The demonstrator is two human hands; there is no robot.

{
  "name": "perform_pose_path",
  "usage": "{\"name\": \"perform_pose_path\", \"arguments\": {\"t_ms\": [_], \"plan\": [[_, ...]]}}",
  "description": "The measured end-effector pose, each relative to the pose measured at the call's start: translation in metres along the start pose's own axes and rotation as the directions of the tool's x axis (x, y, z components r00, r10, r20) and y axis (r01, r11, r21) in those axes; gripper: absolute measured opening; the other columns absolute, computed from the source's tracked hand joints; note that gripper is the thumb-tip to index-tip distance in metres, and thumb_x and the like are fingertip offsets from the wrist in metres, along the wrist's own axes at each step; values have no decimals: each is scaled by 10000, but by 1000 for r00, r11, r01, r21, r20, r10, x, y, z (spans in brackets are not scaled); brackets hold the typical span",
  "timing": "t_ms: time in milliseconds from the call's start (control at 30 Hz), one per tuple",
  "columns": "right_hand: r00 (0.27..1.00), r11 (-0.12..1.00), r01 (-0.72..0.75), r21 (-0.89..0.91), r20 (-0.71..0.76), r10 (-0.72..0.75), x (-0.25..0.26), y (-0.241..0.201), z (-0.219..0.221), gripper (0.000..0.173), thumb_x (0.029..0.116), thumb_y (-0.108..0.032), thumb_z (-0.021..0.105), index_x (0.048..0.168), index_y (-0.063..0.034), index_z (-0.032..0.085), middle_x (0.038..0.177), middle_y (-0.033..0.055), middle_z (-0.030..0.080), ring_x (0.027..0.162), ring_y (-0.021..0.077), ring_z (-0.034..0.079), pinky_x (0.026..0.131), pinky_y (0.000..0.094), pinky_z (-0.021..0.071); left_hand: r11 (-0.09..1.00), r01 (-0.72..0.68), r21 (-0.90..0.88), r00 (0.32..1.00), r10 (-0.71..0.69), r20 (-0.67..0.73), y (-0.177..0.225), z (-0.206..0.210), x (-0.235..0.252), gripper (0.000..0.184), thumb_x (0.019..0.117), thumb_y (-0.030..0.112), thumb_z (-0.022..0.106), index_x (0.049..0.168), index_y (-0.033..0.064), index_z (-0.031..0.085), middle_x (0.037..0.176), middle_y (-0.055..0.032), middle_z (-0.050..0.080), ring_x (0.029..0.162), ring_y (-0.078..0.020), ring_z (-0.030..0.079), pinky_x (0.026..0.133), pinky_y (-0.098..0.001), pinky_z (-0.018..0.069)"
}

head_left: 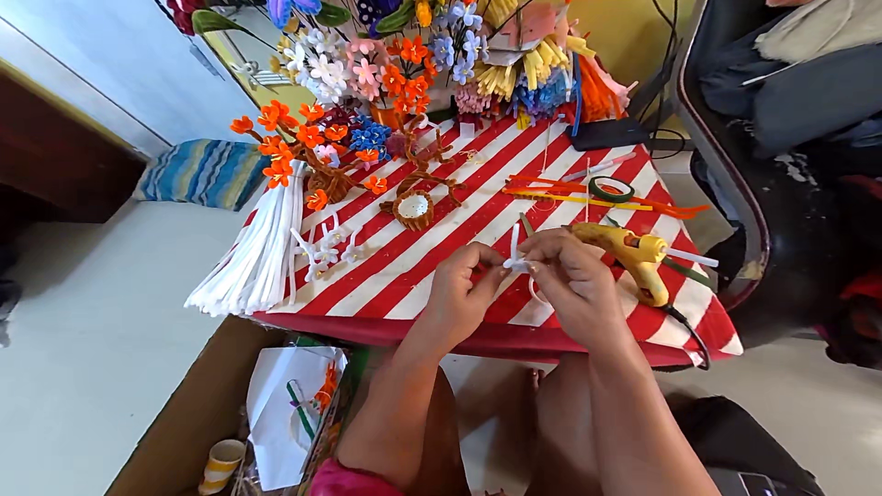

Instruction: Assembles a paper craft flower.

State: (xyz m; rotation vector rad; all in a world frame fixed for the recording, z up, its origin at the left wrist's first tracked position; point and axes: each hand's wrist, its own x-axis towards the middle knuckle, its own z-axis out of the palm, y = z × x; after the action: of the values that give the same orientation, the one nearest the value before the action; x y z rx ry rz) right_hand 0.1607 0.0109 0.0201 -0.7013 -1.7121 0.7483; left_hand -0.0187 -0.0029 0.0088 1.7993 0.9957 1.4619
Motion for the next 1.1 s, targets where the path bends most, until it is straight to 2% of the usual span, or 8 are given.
{"name": "perform_pose_path", "arguments": {"t_ms": [200, 267, 500, 600, 767, 833, 933, 1100], "plan": [[996, 999, -6, 36, -90, 10, -1, -2, 3, 93, 966, -7, 582, 991, -7, 671, 939, -16, 687, 845, -5, 653, 796, 169, 571, 985, -106, -134, 994, 107, -6, -1, 14, 3, 192, 988, 16, 601, 1138, -102, 627, 972, -72, 690, 887, -42, 656, 840, -223, 562], [991, 998, -18, 53, -128, 25, -1, -3, 3, 89, 955, 1, 593, 996, -19, 670, 931, -25, 697, 835, -5, 658, 782, 170, 574, 982, -120, -146, 992, 123, 12, -1, 16, 4, 187, 1002, 20, 586, 1128, -105, 644, 973, -79, 683, 876, -43, 650, 825, -218, 562], [986, 996, -40, 77, -157, 52, -1, -4, 4, 84, 945, 8, 607, 997, -19, 666, 919, -29, 697, 811, -5, 657, 757, 165, 572, 972, -45, -230, 998, 54, 30, -1, 18, 3, 100, 1008, 17, 565, 1039, -48, 634, 924, -10, 654, 822, -11, 627, 771, -198, 552], [986, 995, -46, 92, -155, 60, -1, -5, 5, 75, 942, 4, 617, 989, -21, 670, 916, -26, 693, 809, -1, 657, 756, 166, 575, 936, 12, -352, 998, 13, 66, -1, 16, 3, 87, 1012, -4, 543, 1035, -5, 626, 925, 31, 656, 827, -9, 632, 773, -208, 556], [977, 995, -44, 84, -203, 60, -1, -5, 5, 73, 949, -2, 616, 993, -26, 669, 899, -28, 691, 794, 4, 659, 747, 175, 580, 854, 85, -513, 993, -31, 112, 4, 19, 3, 205, 969, -30, 593, 1165, 5, 544, 1035, 22, 662, 917, -31, 660, 835, -239, 574], [973, 996, -41, 81, -224, 59, -1, -4, 5, 73, 948, 0, 616, 993, -29, 665, 889, -34, 691, 780, 2, 658, 734, 173, 579, 860, 69, -506, 997, -36, 74, 4, 24, 2, 284, 934, -53, 628, 1197, -25, 525, 1060, -19, 672, 931, -60, 675, 846, -263, 586], [978, 997, -40, 66, -202, 53, -1, -2, 3, 80, 943, -6, 612, 992, -26, 672, 908, -30, 684, 795, -3, 647, 746, 168, 570, 905, 31, -425, 998, -48, -30, 3, 29, 1, 258, 917, -68, 613, 1159, -44, 528, 1001, -38, 673, 884, -65, 676, 835, -265, 585], [980, 996, 78, -48, -177, -86, -1, 2, -3, 66, 959, -54, 616, 979, -64, 679, 1058, 9, 697, 986, 55, 671, 853, 227, 587, 970, 5, -245, 996, -25, -80, -1, 27, 1, 218, 891, -49, 644, 1072, -52, 523, 932, -51, 670, 812, -43, 664, 772, -232, 580]]}}
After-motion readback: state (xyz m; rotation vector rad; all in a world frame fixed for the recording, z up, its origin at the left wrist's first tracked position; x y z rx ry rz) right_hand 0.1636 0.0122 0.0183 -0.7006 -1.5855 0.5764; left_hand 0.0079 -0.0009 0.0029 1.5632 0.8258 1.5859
